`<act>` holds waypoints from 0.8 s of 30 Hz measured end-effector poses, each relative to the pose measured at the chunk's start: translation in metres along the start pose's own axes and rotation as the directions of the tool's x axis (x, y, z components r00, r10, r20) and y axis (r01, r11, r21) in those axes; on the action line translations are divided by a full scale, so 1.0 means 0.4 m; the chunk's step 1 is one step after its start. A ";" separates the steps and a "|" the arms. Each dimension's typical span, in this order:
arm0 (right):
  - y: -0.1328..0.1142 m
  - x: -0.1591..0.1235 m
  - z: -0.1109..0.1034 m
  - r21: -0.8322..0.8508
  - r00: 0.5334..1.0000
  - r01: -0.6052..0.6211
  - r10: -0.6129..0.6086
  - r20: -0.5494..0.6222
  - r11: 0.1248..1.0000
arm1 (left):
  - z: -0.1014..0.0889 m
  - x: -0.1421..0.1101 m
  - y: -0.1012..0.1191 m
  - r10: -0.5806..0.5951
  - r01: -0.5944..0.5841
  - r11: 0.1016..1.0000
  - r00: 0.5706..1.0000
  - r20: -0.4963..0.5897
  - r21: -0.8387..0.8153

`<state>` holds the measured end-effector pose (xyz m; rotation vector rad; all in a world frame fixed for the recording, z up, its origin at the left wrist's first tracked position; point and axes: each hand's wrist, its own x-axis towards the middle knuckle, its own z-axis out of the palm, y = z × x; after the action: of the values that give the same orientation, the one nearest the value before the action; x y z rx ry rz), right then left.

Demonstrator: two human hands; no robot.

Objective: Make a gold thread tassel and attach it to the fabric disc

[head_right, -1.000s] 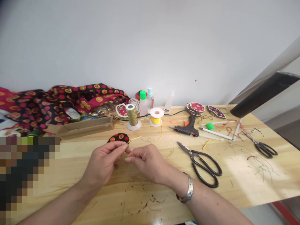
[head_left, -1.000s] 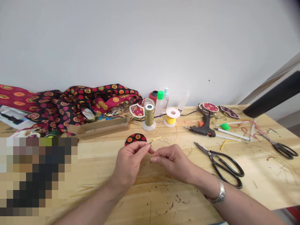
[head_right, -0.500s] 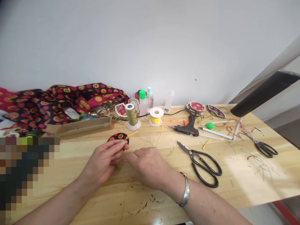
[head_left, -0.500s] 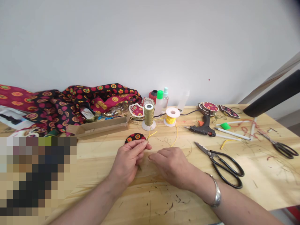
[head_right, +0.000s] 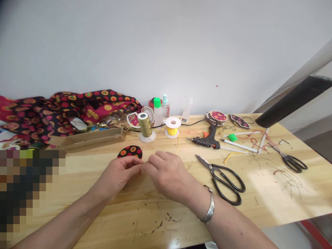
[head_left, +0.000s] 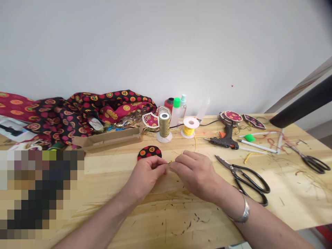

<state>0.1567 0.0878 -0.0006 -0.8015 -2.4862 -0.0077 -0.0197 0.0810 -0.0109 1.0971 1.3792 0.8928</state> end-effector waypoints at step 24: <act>0.007 0.025 0.058 0.803 0.689 -0.587 0.584 0.430 0.102 | 0.003 0.000 -0.008 -0.131 0.160 0.872 0.987 0.096 -0.462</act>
<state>0.1404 0.0992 -0.0162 -1.1386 -1.4660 1.5491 -0.0191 0.0801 -0.0140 0.6332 1.0966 1.0056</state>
